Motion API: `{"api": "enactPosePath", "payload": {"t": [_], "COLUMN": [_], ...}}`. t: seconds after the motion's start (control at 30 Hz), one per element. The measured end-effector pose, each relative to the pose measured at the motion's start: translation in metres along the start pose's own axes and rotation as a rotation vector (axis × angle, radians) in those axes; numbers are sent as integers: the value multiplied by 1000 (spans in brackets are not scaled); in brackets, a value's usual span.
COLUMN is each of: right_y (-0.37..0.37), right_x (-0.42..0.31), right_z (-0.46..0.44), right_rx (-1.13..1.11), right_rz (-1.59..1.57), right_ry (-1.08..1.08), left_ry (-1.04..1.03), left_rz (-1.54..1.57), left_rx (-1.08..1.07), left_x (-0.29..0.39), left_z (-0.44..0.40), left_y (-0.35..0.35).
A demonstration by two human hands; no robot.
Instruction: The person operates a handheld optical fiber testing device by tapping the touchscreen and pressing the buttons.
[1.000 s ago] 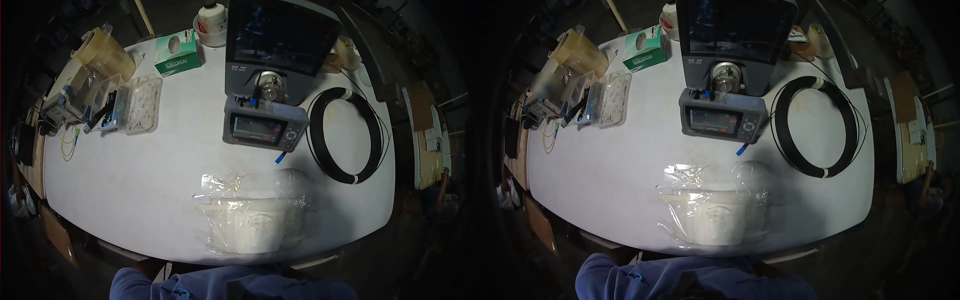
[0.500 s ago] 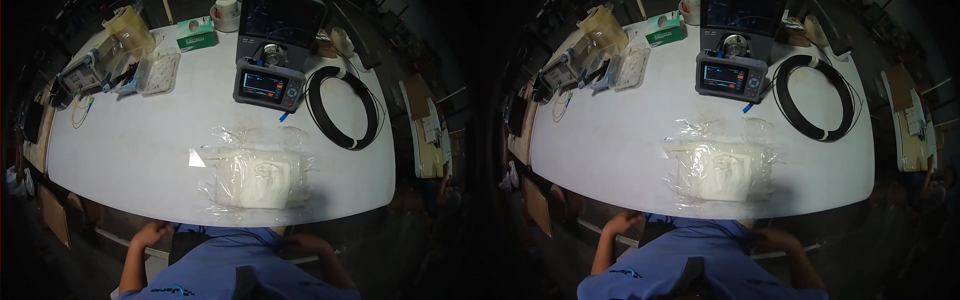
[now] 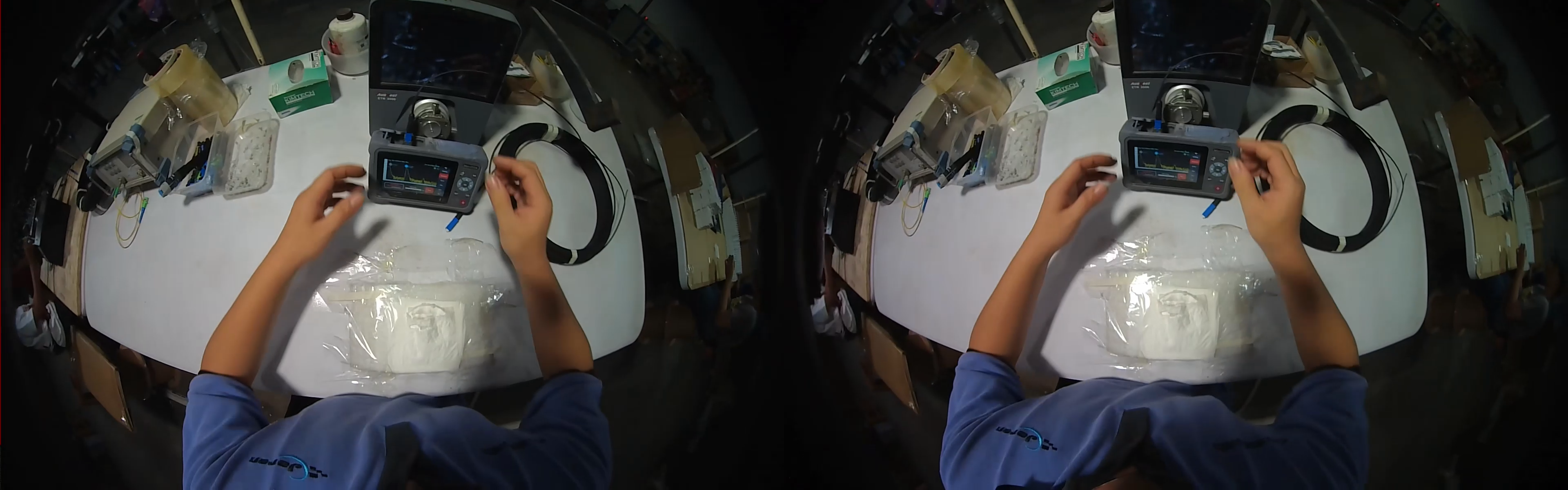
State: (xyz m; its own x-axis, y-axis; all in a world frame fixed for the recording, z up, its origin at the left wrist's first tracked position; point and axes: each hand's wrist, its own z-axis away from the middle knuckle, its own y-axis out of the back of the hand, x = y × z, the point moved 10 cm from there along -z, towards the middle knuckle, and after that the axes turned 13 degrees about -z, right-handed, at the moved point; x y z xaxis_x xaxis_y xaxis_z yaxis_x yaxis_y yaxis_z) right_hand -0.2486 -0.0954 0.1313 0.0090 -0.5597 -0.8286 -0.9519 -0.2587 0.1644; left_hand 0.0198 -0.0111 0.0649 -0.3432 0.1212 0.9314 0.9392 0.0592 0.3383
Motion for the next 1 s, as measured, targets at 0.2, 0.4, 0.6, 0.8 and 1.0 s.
{"api": "enactPosePath", "payload": {"t": [0.2,0.4,0.6,0.8,1.0], "right_y": [3,-26,-30,-34,-33], "right_x": [45,70,68,73,71], "right_z": [11,23,20,19,22], "right_rx": [227,173,107,86,70], "right_rz": [22,-191,-119,-63,-70], "right_ry": [10,-58,-38,-26,-23], "left_ry": [-92,-223,-401,-370,-306], "left_rz": [-69,-90,-291,-207,-145], "left_rx": [162,172,287,283,227], "left_x": [-35,-24,0,-8,-13], "left_z": [-27,-38,-47,-49,-49], "left_y": [-12,-22,-23,-18,-22]}}
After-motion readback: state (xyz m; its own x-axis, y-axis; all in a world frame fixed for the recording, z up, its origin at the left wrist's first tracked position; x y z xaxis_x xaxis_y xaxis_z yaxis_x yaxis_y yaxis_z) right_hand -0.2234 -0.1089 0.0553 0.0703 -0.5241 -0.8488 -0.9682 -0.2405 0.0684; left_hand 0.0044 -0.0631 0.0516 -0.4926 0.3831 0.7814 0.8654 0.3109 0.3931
